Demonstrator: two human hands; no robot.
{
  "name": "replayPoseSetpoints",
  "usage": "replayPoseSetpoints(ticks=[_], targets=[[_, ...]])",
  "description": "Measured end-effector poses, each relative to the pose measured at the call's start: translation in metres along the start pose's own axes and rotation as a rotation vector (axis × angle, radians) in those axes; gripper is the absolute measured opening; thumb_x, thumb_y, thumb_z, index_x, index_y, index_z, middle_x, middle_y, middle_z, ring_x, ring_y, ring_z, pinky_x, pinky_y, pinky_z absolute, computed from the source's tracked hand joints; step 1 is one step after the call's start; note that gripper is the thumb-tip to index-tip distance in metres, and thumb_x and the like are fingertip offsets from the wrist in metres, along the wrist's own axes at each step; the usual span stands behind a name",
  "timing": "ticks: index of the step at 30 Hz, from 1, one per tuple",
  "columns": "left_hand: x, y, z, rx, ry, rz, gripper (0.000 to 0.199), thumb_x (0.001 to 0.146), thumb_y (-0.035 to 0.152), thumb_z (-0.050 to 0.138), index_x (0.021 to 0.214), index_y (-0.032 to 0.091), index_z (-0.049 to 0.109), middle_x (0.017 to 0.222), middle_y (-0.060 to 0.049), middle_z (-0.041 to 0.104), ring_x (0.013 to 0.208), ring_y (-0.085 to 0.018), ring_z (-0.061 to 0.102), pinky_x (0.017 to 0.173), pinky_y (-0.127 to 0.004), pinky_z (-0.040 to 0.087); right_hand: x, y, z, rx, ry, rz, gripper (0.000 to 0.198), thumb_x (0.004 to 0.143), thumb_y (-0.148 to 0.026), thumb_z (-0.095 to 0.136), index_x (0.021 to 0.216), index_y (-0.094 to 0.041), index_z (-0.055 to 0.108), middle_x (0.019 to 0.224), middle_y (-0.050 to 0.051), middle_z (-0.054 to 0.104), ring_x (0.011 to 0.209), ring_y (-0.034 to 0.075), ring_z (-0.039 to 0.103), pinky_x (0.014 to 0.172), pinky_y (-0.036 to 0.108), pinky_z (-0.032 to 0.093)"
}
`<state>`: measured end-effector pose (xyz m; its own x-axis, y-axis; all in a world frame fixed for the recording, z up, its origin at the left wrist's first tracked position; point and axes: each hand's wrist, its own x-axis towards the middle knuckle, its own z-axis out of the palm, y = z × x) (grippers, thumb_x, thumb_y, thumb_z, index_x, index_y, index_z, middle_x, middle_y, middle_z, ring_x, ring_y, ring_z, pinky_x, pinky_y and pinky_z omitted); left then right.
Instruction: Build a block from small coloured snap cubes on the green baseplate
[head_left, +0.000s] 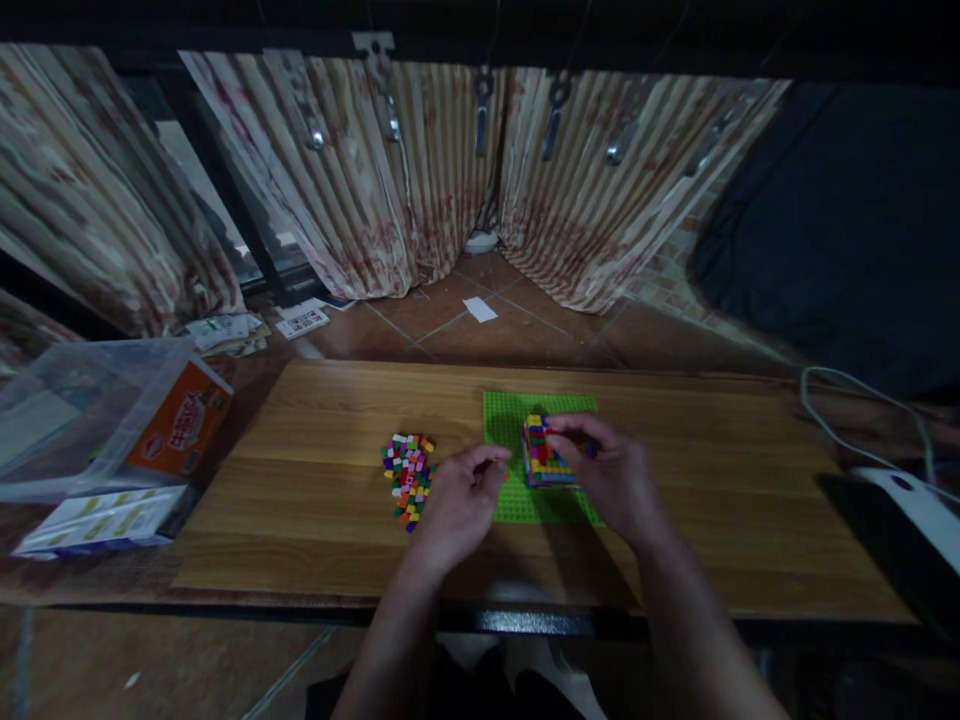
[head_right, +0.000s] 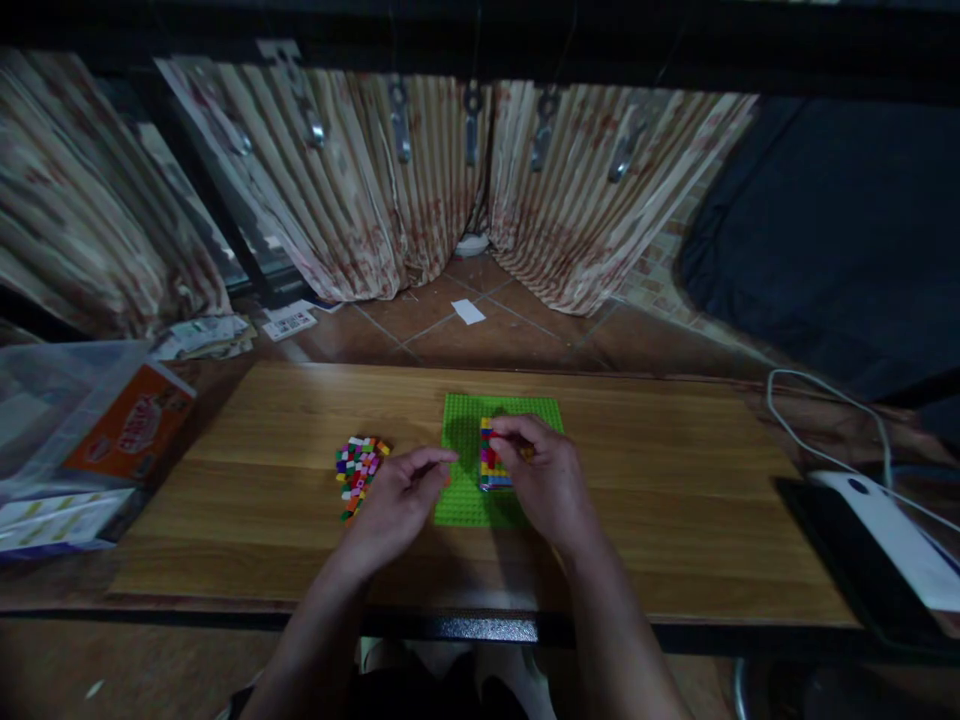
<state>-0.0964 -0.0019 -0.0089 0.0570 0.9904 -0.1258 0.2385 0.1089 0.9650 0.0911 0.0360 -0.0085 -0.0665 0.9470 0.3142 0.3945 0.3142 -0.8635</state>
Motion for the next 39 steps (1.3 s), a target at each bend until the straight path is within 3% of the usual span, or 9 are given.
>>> replayPoseSetpoints(ticks=[12,20,27,35,39], targets=[[-0.005,0.016,0.022,-0.220,-0.077,-0.013,0.041,0.085,0.029,0.055,0.124,0.019,0.066,0.073,-0.001,0.062,0.062,-0.014,0.052,0.060,-0.025,0.044,-0.006,-0.003,0.007,0.016,-0.037,-0.085,0.013,0.088,-0.027,0.062,0.098,-0.027,0.070,0.099,0.003,0.073,0.096,0.019,0.067,0.091,0.040,0.051],[-0.006,0.010,0.025,-0.186,-0.078,-0.008,0.046,0.087,0.029,0.054,0.132,0.022,0.060,0.074,0.000,0.061,0.062,-0.013,0.051,0.059,-0.025,0.042,-0.005,-0.003,0.006,-0.157,-0.092,-0.127,0.013,0.089,-0.023,0.058,0.098,-0.025,0.067,0.099,0.003,0.073,0.095,0.019,0.068,0.088,0.037,0.052],[-0.004,0.007,0.028,-0.218,-0.084,-0.006,0.044,0.088,0.030,0.053,0.130,0.021,0.060,0.076,0.000,0.060,0.062,-0.013,0.050,0.059,-0.025,0.042,-0.008,-0.006,0.012,-0.162,-0.039,-0.136,0.015,0.090,-0.022,0.057,0.100,-0.025,0.067,0.098,0.003,0.074,0.092,0.019,0.070,0.083,0.034,0.055],[-0.006,0.010,0.029,-0.193,-0.114,0.032,0.041,0.089,0.029,0.051,0.127,0.022,0.062,0.075,0.000,0.062,0.062,-0.014,0.050,0.058,-0.025,0.040,-0.008,-0.003,0.012,-0.105,-0.015,-0.135,0.015,0.091,-0.028,0.059,0.099,-0.028,0.071,0.101,0.003,0.075,0.099,0.020,0.069,0.091,0.040,0.053],[-0.006,0.006,0.030,-0.039,-0.030,0.007,0.044,0.088,0.029,0.050,0.129,0.020,0.062,0.078,-0.003,0.067,0.065,-0.017,0.057,0.061,-0.028,0.042,-0.007,0.004,0.008,-0.094,-0.032,-0.093,0.016,0.089,-0.030,0.060,0.100,-0.028,0.072,0.101,0.003,0.075,0.098,0.021,0.069,0.098,0.046,0.049]])
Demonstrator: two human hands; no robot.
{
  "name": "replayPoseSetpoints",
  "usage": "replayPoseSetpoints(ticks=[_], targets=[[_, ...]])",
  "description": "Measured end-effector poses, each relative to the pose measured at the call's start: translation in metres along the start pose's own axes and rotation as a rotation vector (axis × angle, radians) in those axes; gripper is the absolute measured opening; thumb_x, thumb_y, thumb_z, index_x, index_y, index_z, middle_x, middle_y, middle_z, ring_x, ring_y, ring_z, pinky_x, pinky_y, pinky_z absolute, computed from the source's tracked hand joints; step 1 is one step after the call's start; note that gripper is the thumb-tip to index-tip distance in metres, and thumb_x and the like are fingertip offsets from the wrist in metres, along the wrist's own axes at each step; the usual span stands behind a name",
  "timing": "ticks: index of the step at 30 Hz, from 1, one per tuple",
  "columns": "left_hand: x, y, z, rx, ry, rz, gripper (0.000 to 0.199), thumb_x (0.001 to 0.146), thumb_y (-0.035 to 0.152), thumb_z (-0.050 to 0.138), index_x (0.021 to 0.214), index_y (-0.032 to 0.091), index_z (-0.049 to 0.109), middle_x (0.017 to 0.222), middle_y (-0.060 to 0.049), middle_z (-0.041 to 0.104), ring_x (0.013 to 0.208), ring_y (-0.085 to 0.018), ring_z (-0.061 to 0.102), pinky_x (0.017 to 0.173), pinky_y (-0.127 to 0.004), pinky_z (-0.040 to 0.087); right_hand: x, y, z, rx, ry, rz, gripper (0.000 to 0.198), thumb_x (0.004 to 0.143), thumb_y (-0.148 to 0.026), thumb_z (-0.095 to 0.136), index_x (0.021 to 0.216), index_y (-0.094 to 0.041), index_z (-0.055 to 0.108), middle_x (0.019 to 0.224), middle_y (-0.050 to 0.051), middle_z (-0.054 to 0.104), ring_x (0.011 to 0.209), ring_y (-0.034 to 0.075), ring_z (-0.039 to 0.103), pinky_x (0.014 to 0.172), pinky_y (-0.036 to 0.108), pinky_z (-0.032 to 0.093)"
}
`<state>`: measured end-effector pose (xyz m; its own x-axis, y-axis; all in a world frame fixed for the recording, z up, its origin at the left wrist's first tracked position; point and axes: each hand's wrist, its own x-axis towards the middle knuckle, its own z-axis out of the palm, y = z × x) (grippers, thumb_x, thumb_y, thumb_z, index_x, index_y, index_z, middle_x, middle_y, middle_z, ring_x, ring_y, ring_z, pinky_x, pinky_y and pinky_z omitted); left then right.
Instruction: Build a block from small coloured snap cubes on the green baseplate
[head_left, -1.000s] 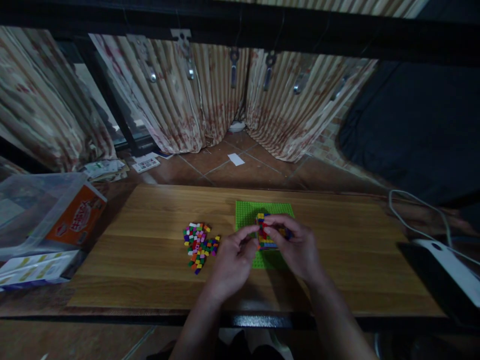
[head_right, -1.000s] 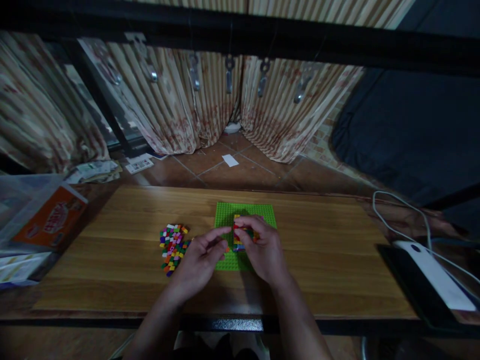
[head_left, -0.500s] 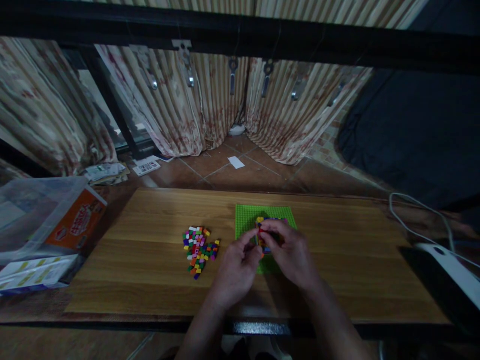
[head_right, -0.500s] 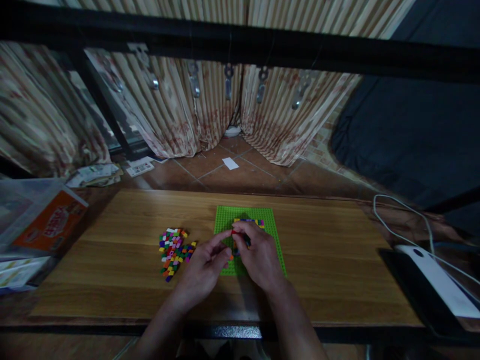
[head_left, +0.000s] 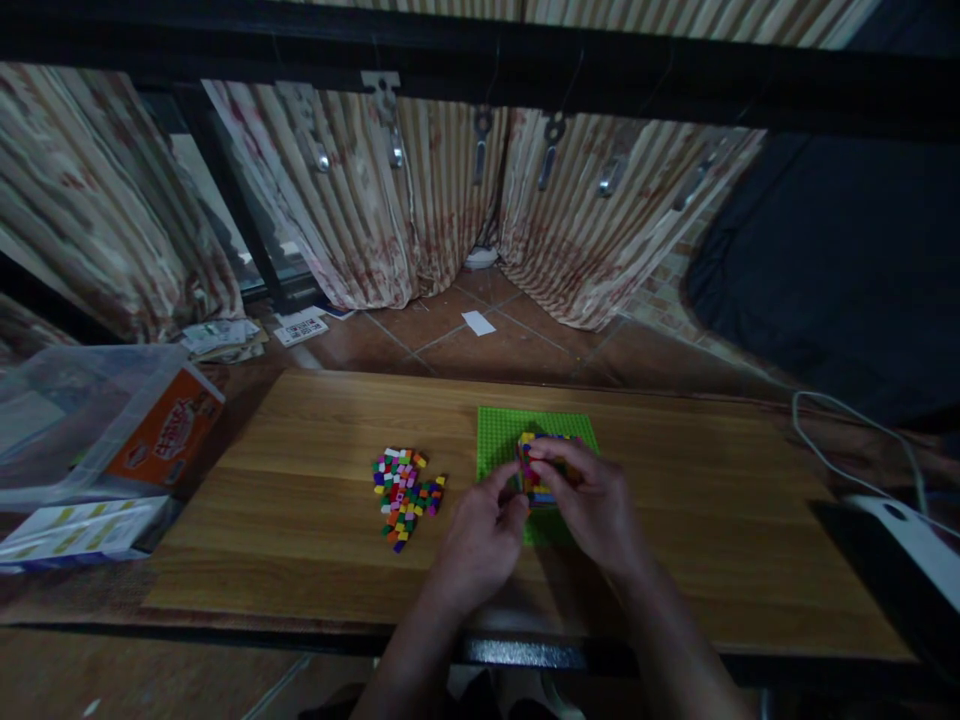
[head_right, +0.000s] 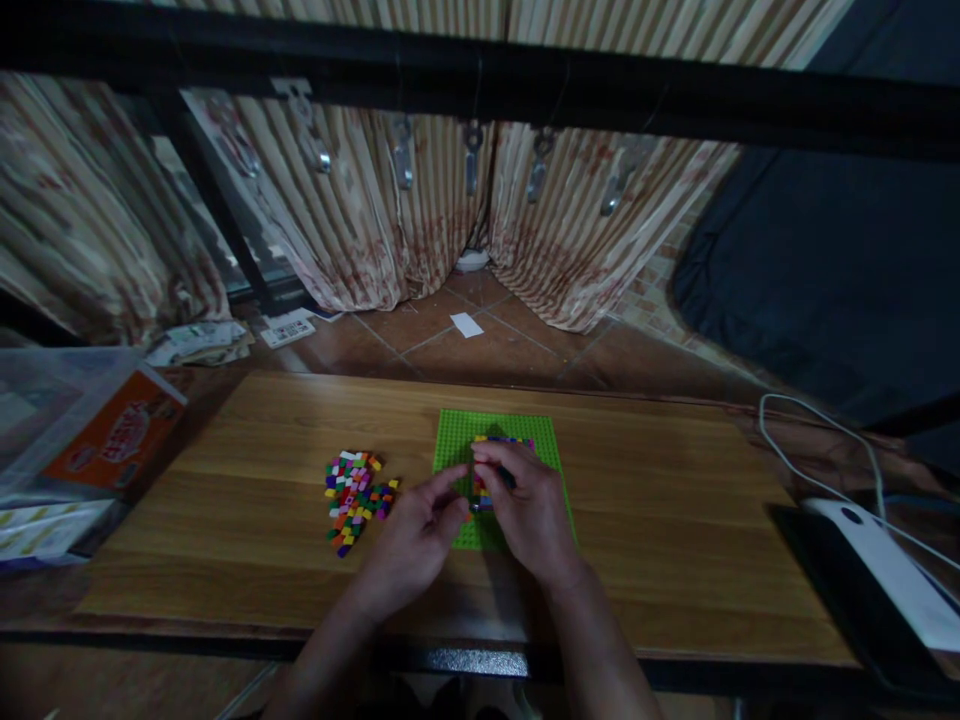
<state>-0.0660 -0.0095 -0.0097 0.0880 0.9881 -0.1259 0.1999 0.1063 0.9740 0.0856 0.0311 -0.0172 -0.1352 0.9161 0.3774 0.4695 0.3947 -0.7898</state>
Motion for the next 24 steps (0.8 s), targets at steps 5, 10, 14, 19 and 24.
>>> replayPoseSetpoints(ticks=[5,10,14,19,24], targets=[[-0.001,0.000,0.001,0.120,0.024,0.023,0.046,0.087,0.025,0.049,0.131,0.020,0.062,0.083,-0.006,0.071,0.072,-0.021,0.063,0.068,-0.032,0.046,0.000,0.000,-0.003,-0.081,-0.084,-0.027,0.021,0.089,-0.025,0.060,0.106,-0.029,0.072,0.100,0.005,0.073,0.100,0.022,0.063,0.089,0.043,0.052],[-0.002,0.003,0.002,0.133,0.032,0.042,0.047,0.086,0.023,0.049,0.131,0.020,0.063,0.086,-0.008,0.073,0.075,-0.024,0.065,0.073,-0.036,0.049,0.000,-0.007,0.002,-0.168,-0.082,-0.062,0.028,0.088,-0.017,0.057,0.110,-0.028,0.071,0.094,0.005,0.070,0.101,0.024,0.058,0.086,0.043,0.052],[-0.002,0.001,0.004,0.142,0.037,0.050,0.048,0.084,0.021,0.049,0.131,0.020,0.063,0.079,-0.007,0.072,0.079,-0.025,0.066,0.077,-0.037,0.050,0.000,-0.009,0.006,-0.187,-0.042,-0.063,0.029,0.086,-0.016,0.057,0.109,-0.028,0.070,0.097,0.005,0.070,0.103,0.025,0.057,0.090,0.046,0.050],[-0.004,-0.004,0.007,0.126,0.033,0.064,0.048,0.085,0.024,0.052,0.132,0.021,0.061,0.086,-0.008,0.073,0.085,-0.027,0.066,0.080,-0.038,0.051,0.000,-0.006,0.003,-0.197,0.038,0.008,0.026,0.084,-0.025,0.062,0.109,-0.028,0.070,0.106,0.006,0.069,0.106,0.027,0.056,0.092,0.048,0.048],[-0.006,-0.008,0.012,0.225,-0.029,0.046,0.056,0.090,0.027,0.045,0.144,0.014,0.048,0.101,-0.015,0.072,0.093,-0.030,0.067,0.086,-0.043,0.050,0.000,0.000,-0.001,-0.224,0.147,0.087,0.032,0.085,-0.034,0.062,0.114,-0.024,0.067,0.118,0.009,0.063,0.115,0.029,0.052,0.101,0.053,0.041]])
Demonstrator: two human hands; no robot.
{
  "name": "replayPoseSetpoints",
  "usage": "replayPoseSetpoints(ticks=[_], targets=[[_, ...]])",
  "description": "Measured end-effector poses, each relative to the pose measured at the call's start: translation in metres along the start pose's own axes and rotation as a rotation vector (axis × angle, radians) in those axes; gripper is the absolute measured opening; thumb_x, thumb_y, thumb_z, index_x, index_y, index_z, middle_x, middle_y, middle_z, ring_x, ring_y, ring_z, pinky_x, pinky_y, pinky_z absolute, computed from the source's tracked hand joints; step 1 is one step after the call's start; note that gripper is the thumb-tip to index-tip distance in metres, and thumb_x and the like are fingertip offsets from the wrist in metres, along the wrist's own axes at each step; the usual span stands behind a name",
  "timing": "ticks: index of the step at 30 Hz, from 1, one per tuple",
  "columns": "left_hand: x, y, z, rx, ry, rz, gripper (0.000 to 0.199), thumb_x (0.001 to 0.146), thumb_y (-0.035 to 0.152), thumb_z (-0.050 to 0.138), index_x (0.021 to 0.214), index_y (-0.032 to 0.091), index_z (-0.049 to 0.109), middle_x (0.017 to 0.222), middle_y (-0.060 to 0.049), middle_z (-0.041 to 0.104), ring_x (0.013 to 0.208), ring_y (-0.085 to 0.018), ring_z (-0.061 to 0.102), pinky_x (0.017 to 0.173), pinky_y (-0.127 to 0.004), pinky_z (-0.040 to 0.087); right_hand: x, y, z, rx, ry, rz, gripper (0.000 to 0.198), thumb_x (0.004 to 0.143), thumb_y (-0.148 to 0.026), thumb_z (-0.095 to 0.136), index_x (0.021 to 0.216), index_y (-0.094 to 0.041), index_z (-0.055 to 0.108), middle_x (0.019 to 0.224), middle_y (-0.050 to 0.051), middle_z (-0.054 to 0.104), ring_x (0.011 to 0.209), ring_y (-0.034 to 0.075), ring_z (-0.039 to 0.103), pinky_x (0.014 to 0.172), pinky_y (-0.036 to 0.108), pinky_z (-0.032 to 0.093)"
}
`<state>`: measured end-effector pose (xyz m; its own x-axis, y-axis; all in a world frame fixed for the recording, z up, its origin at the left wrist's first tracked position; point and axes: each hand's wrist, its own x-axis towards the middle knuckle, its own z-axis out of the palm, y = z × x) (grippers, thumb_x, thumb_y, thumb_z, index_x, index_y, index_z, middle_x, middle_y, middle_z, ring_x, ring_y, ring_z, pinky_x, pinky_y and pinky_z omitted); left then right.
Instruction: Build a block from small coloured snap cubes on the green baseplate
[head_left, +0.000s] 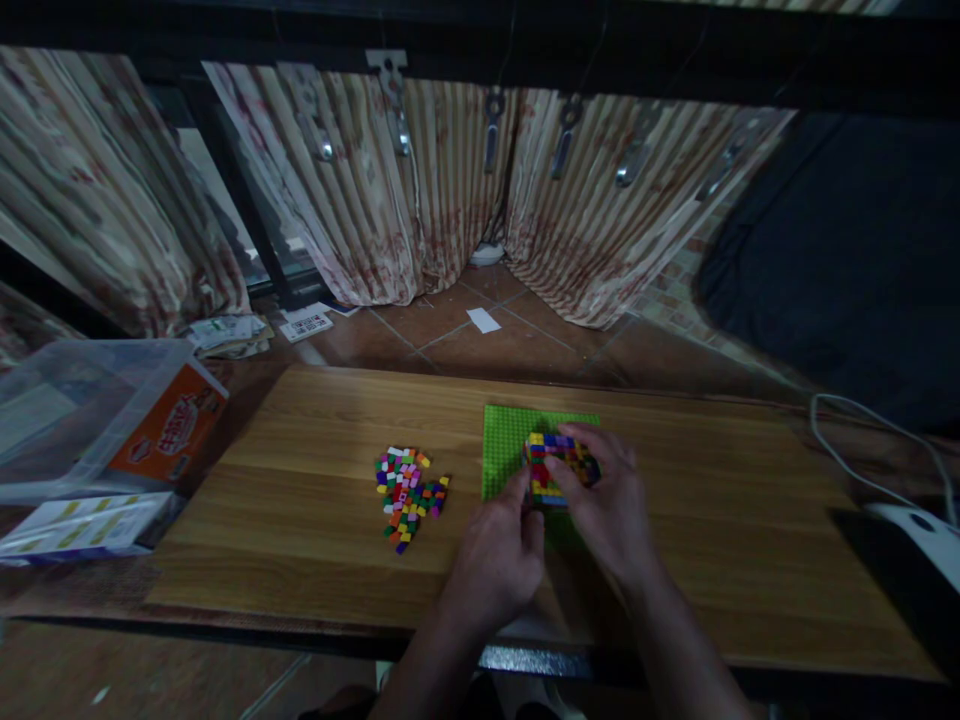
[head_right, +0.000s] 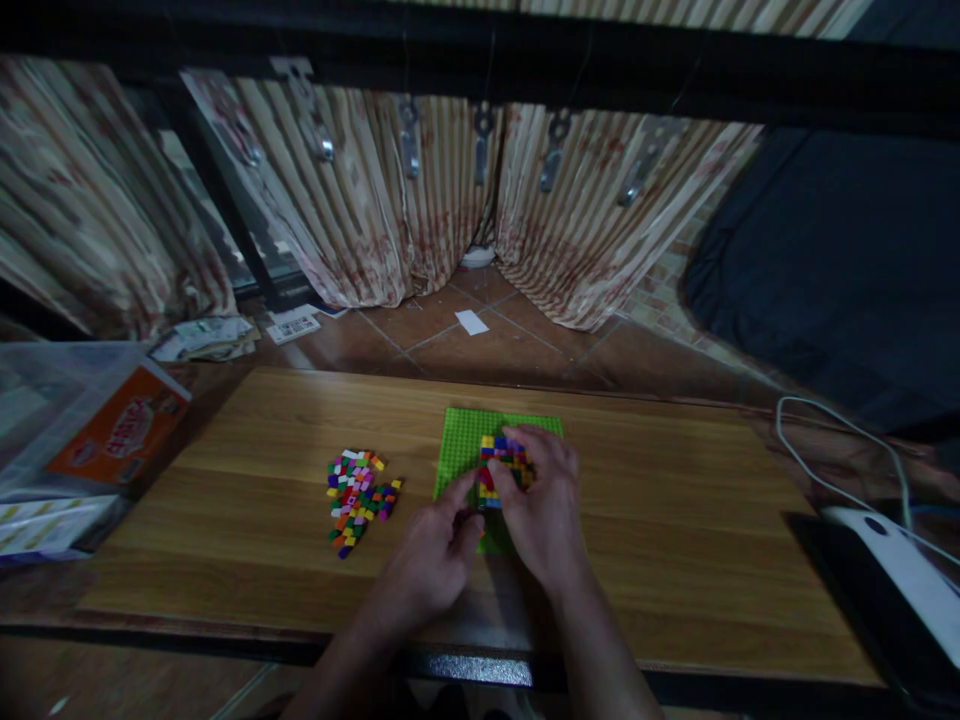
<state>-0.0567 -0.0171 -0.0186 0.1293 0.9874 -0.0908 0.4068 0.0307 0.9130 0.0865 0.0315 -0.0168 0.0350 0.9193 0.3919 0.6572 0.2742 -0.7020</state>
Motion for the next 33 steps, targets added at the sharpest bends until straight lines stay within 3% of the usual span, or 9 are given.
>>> replayPoseSetpoints(ticks=[6,18,25,29,33], targets=[[0.001,0.001,0.003,0.004,0.017,0.044,0.056,0.089,0.025,0.045,0.144,0.014,0.047,0.097,-0.013,0.074,0.089,-0.028,0.068,0.089,-0.042,0.049,-0.002,0.007,0.008,-0.074,-0.026,0.078,0.045,0.083,-0.043,0.064,0.121,-0.019,0.063,0.128,0.014,0.057,0.122,0.032,0.047,0.105,0.056,0.038],[0.004,0.000,0.003,0.088,-0.023,0.003,0.060,0.089,0.024,0.044,0.149,0.016,0.039,0.098,-0.011,0.073,0.085,-0.026,0.068,0.088,-0.041,0.050,0.002,0.006,0.019,0.014,0.054,0.206,0.037,0.075,-0.036,0.069,0.109,-0.020,0.068,0.119,0.012,0.059,0.114,0.030,0.054,0.102,0.052,0.042],[0.005,-0.002,0.003,0.065,-0.012,0.016,0.060,0.090,0.025,0.044,0.148,0.014,0.041,0.099,-0.013,0.072,0.089,-0.028,0.067,0.090,-0.044,0.050,0.002,0.011,0.017,0.028,0.028,0.165,0.036,0.077,-0.042,0.068,0.107,-0.022,0.069,0.120,0.011,0.059,0.116,0.031,0.053,0.102,0.054,0.042],[0.006,-0.002,0.004,0.032,0.002,-0.011,0.060,0.090,0.026,0.046,0.148,0.013,0.043,0.091,-0.013,0.072,0.083,-0.028,0.067,0.088,-0.045,0.050,0.001,0.014,0.015,0.059,0.018,0.164,0.036,0.084,-0.048,0.059,0.108,-0.023,0.068,0.121,0.012,0.059,0.115,0.030,0.055,0.102,0.053,0.042],[0.006,-0.002,0.006,-0.006,0.020,0.002,0.059,0.088,0.024,0.048,0.146,0.014,0.045,0.088,-0.011,0.072,0.077,-0.027,0.067,0.084,-0.044,0.051,0.001,0.011,0.016,0.018,0.023,0.149,0.037,0.083,-0.045,0.062,0.111,-0.021,0.067,0.121,0.013,0.059,0.115,0.031,0.053,0.102,0.054,0.041]])
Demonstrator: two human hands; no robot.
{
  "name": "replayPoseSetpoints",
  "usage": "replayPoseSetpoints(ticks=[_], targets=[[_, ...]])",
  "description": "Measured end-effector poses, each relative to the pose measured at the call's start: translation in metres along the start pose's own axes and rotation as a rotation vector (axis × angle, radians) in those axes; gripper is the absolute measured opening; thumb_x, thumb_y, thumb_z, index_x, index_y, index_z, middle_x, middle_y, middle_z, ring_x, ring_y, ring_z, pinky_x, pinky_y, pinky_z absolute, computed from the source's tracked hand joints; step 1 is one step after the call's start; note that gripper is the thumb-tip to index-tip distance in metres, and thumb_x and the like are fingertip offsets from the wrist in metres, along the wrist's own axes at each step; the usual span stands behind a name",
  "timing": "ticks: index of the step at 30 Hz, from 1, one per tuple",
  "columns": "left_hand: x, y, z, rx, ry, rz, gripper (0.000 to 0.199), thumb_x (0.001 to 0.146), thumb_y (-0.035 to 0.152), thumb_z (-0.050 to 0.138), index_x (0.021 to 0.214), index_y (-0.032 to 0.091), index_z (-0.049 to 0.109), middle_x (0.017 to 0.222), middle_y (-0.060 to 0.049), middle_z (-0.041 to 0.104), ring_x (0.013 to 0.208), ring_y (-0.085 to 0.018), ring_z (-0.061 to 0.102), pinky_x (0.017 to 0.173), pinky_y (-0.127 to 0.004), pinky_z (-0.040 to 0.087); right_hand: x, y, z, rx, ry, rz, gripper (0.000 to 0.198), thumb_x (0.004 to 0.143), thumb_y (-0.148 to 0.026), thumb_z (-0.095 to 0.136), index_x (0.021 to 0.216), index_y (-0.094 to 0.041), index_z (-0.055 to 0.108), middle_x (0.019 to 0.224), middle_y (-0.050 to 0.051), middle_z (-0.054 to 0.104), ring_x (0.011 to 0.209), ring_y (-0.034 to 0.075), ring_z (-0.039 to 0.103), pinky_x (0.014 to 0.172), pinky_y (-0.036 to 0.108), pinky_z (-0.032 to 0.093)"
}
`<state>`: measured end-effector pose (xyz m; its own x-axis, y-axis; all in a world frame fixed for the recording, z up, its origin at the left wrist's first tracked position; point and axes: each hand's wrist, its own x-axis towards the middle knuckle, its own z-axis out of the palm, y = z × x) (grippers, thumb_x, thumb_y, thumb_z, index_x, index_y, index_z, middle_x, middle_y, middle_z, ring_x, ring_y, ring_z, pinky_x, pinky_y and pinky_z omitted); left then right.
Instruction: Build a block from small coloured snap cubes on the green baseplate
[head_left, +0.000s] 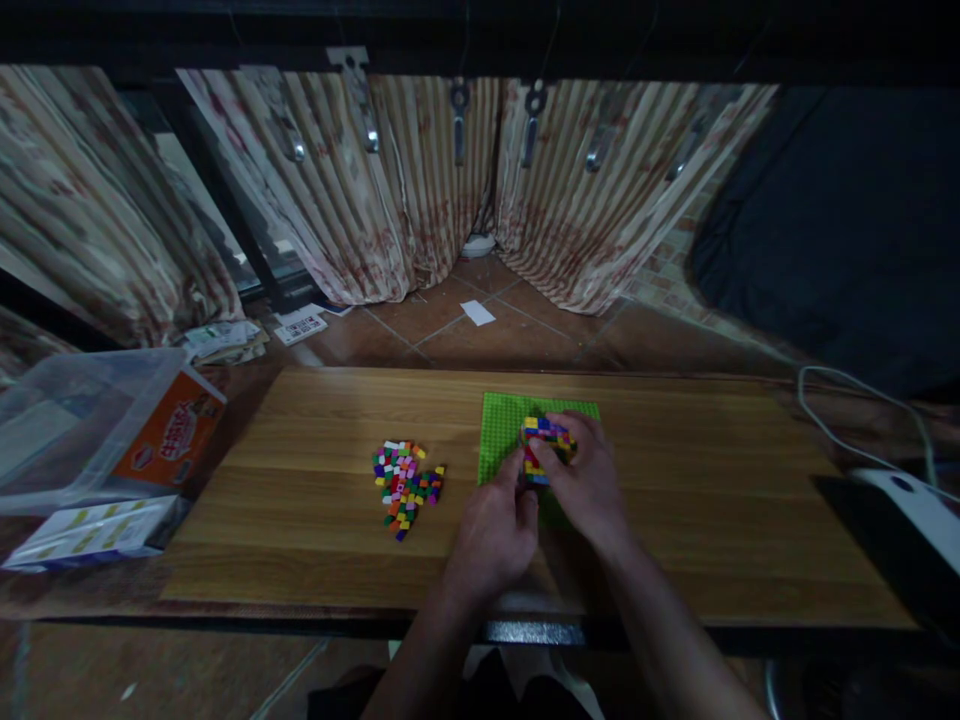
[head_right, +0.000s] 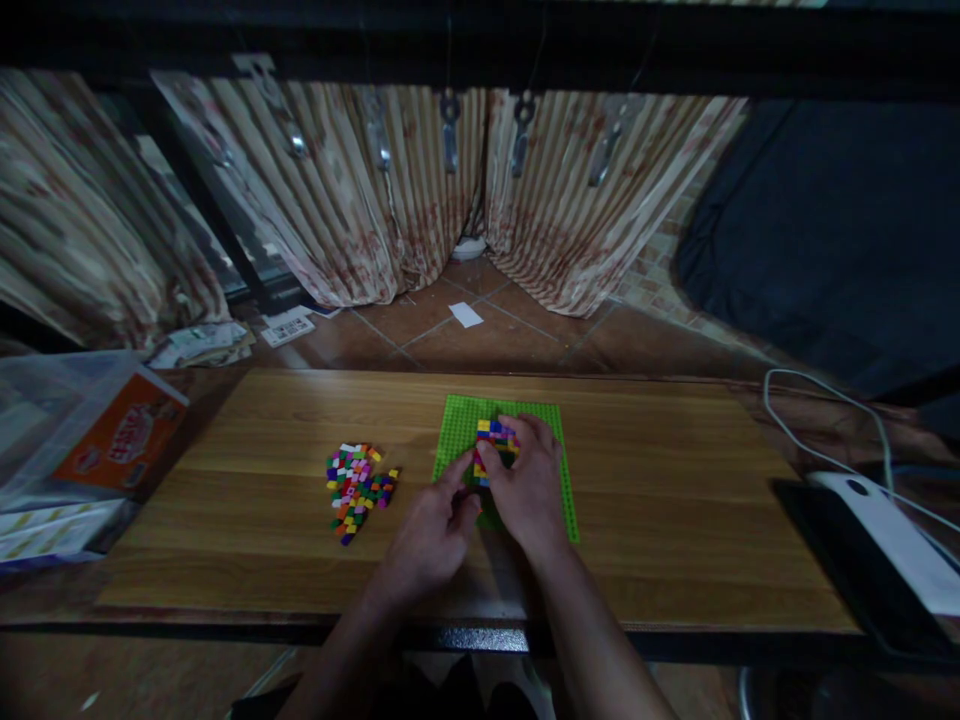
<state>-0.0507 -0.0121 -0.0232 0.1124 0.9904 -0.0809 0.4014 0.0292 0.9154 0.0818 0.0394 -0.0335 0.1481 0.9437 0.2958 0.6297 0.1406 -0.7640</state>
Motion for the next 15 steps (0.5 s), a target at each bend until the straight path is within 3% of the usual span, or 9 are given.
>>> replayPoseSetpoints(ticks=[5,9,11,15], targets=[[-0.001,0.002,-0.003,-0.024,0.003,0.022,0.059,0.087,0.023,0.050,0.146,0.017,0.046,0.095,-0.012,0.073,0.078,-0.026,0.067,0.081,-0.041,0.052,-0.001,-0.002,0.003,-0.046,0.018,-0.013,0.036,0.081,-0.040,0.064,0.111,-0.020,0.068,0.120,0.013,0.059,0.115,0.031,0.053,0.101,0.053,0.042],[0.002,0.001,-0.014,-0.061,0.055,-0.057,0.049,0.087,0.024,0.052,0.135,0.016,0.058,0.092,-0.011,0.073,0.074,-0.023,0.066,0.073,-0.037,0.052,-0.002,0.000,0.002,-0.037,-0.009,-0.068,0.039,0.085,-0.044,0.061,0.114,-0.019,0.067,0.122,0.014,0.059,0.116,0.031,0.053,0.101,0.053,0.042],[0.005,-0.001,-0.021,-0.181,0.131,-0.098,0.042,0.086,0.026,0.056,0.126,0.016,0.066,0.084,-0.008,0.072,0.072,-0.021,0.065,0.071,-0.034,0.052,-0.003,-0.003,-0.002,-0.022,0.001,-0.105,0.038,0.088,-0.045,0.058,0.114,-0.018,0.067,0.120,0.014,0.061,0.114,0.029,0.055,0.100,0.052,0.043],[0.010,0.001,-0.029,-0.576,0.265,-0.167,0.032,0.079,0.032,0.069,0.106,0.015,0.073,0.077,-0.004,0.070,0.065,-0.014,0.064,0.068,-0.028,0.053,-0.007,-0.018,-0.015,-0.010,0.157,-0.227,0.022,0.093,-0.036,0.056,0.104,-0.023,0.070,0.111,0.008,0.066,0.110,0.026,0.057,0.099,0.048,0.043]])
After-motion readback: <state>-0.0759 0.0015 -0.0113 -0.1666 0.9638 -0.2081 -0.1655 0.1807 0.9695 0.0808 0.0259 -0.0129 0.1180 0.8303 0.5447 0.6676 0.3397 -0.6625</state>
